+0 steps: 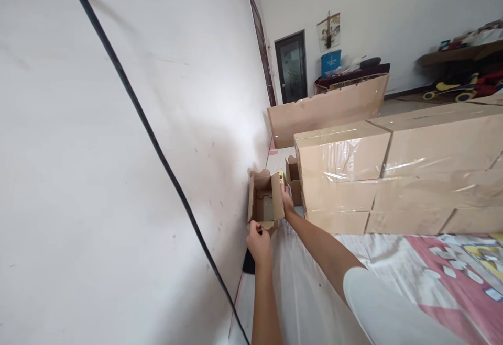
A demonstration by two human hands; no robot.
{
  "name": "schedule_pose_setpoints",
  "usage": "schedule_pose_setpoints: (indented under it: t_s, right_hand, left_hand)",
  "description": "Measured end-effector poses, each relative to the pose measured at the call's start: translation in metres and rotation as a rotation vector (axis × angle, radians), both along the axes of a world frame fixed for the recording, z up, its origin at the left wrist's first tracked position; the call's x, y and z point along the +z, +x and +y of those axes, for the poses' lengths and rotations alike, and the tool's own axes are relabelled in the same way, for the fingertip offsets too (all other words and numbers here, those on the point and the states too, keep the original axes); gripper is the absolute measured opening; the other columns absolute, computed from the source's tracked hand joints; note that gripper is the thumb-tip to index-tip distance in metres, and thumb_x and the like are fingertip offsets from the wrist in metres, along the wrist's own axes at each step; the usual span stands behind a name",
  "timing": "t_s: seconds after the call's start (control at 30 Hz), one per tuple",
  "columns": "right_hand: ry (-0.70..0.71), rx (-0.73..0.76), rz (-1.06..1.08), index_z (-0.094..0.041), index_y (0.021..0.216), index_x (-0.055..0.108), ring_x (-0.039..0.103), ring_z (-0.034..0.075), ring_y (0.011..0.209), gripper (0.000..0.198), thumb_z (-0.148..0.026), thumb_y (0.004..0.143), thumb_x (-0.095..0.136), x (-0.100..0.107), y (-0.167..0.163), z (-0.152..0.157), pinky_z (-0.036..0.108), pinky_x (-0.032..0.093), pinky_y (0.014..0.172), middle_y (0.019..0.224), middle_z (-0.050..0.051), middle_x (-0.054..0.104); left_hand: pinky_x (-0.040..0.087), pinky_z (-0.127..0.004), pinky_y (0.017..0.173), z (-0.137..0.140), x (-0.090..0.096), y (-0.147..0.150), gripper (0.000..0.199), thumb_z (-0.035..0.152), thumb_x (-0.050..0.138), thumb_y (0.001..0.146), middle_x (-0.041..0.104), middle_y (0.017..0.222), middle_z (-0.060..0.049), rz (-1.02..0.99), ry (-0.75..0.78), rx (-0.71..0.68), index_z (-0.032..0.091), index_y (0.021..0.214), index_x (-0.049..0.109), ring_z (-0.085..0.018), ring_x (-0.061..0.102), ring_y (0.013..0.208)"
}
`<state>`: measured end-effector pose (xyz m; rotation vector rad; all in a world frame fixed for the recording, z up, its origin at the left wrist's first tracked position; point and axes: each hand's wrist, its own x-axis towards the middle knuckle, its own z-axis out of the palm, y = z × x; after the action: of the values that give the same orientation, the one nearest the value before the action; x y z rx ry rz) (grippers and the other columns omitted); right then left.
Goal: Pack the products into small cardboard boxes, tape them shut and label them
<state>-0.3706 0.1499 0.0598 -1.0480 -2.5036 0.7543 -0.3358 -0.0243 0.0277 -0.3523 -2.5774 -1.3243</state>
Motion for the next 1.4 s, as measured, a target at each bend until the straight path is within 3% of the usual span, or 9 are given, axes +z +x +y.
schedule_pose_setpoints:
  t_s: [0.17, 0.23, 0.33, 0.43, 0.63, 0.7, 0.77, 0.97, 1.4]
  right_hand:
    - [-0.079, 0.006, 0.287, -0.017, 0.142, 0.044, 0.061, 0.023, 0.119, 0.047, -0.018, 0.095, 0.047, -0.021, 0.054, -0.044, 0.029, 0.052, 0.092, 0.145, 0.013, 0.055]
    - [-0.229, -0.006, 0.565, -0.017, 0.141, 0.044, 0.061, 0.025, 0.119, 0.053, -0.022, 0.089, 0.055, -0.032, 0.091, -0.056, 0.031, 0.055, 0.09, 0.144, 0.014, 0.056]
    - [-0.63, -0.055, 0.963, -0.019, 0.14, 0.044, 0.07, 0.021, 0.078, 0.064, -0.034, 0.081, 0.067, -0.037, 0.158, -0.059, 0.036, 0.06, 0.066, 0.135, 0.014, 0.06]
    - [-0.829, -0.056, 1.067, -0.024, 0.136, 0.047, 0.059, 0.01, 0.048, 0.066, -0.04, 0.078, 0.074, -0.024, 0.223, -0.051, 0.032, 0.055, 0.049, 0.128, 0.009, 0.063]
    - [-0.928, -0.041, 1.261, -0.024, 0.107, 0.063, 0.055, 0.01, 0.045, 0.029, -0.029, 0.079, 0.071, 0.033, 0.306, -0.041, 0.026, 0.047, 0.046, 0.076, -0.003, 0.067]
    - [-1.01, 0.014, 1.313, -0.022, 0.082, 0.061, 0.049, 0.011, 0.043, 0.01, -0.031, 0.082, 0.066, 0.049, 0.321, -0.043, 0.026, 0.044, 0.047, 0.056, -0.005, 0.055]
    - [-1.101, 0.073, 1.331, -0.023, 0.07, 0.053, 0.039, 0.011, 0.042, 0.019, -0.034, 0.083, 0.062, 0.061, 0.333, -0.047, 0.026, 0.041, 0.046, 0.047, -0.006, 0.042]
    - [-1.362, 0.064, 1.308, -0.024, 0.081, 0.056, 0.025, 0.007, 0.041, 0.013, -0.03, 0.077, 0.068, 0.074, 0.37, -0.06, 0.023, 0.029, 0.041, 0.064, -0.005, 0.052]
    - [-1.377, 0.062, 1.189, -0.023, 0.099, 0.064, 0.061, 0.019, 0.057, 0.039, -0.061, 0.091, 0.059, 0.051, 0.417, -0.067, 0.028, 0.046, 0.05, 0.07, 0.005, 0.067]
  left_hand:
    - [0.044, -0.031, 0.072, -0.027, -0.012, 0.047, 0.009, 0.017, 0.052, 0.082, 0.074, 0.085, -0.001, -0.01, 0.106, 0.068, 0.026, 0.083, 0.054, -0.021, 0.068, 0.082]
    - [0.045, -0.031, 0.073, -0.042, -0.019, 0.07, 0.005, 0.022, 0.053, 0.082, 0.074, 0.085, 0.0, -0.006, 0.135, 0.071, 0.027, 0.083, 0.054, -0.02, 0.068, 0.081]
    - [0.048, -0.033, 0.075, -0.072, -0.024, 0.101, 0.007, 0.028, 0.054, 0.078, 0.073, 0.084, 0.001, 0.002, 0.172, 0.102, 0.027, 0.084, 0.058, -0.021, 0.068, 0.082]
    - [0.048, -0.038, 0.077, -0.103, -0.025, 0.123, 0.013, 0.03, 0.057, 0.072, 0.073, 0.085, 0.0, -0.002, 0.202, 0.179, 0.029, 0.084, 0.062, -0.026, 0.068, 0.086]
    - [0.049, -0.041, 0.08, -0.136, -0.032, 0.153, 0.02, 0.035, 0.063, 0.067, 0.073, 0.087, -0.001, -0.017, 0.316, 0.154, 0.029, 0.086, 0.066, -0.028, 0.068, 0.088]
    - [0.049, -0.038, 0.08, -0.134, -0.036, 0.16, 0.021, 0.032, 0.068, 0.066, 0.072, 0.086, -0.001, -0.019, 0.417, 0.034, 0.027, 0.086, 0.068, -0.025, 0.067, 0.087]
    - [0.049, -0.034, 0.076, -0.127, -0.039, 0.164, 0.021, 0.028, 0.071, 0.064, 0.071, 0.084, -0.001, -0.035, 0.508, -0.089, 0.025, 0.085, 0.069, -0.023, 0.065, 0.084]
    - [0.05, -0.03, 0.068, -0.086, -0.038, 0.173, 0.016, 0.029, 0.073, 0.062, 0.065, 0.076, 0.0, -0.094, 0.643, -0.288, 0.023, 0.076, 0.068, -0.019, 0.062, 0.074]
    - [0.046, -0.024, 0.066, -0.033, -0.051, 0.148, 0.035, 0.025, 0.077, 0.055, 0.066, 0.092, 0.002, -0.443, 0.868, -0.39, 0.024, 0.084, 0.059, -0.015, 0.062, 0.077]
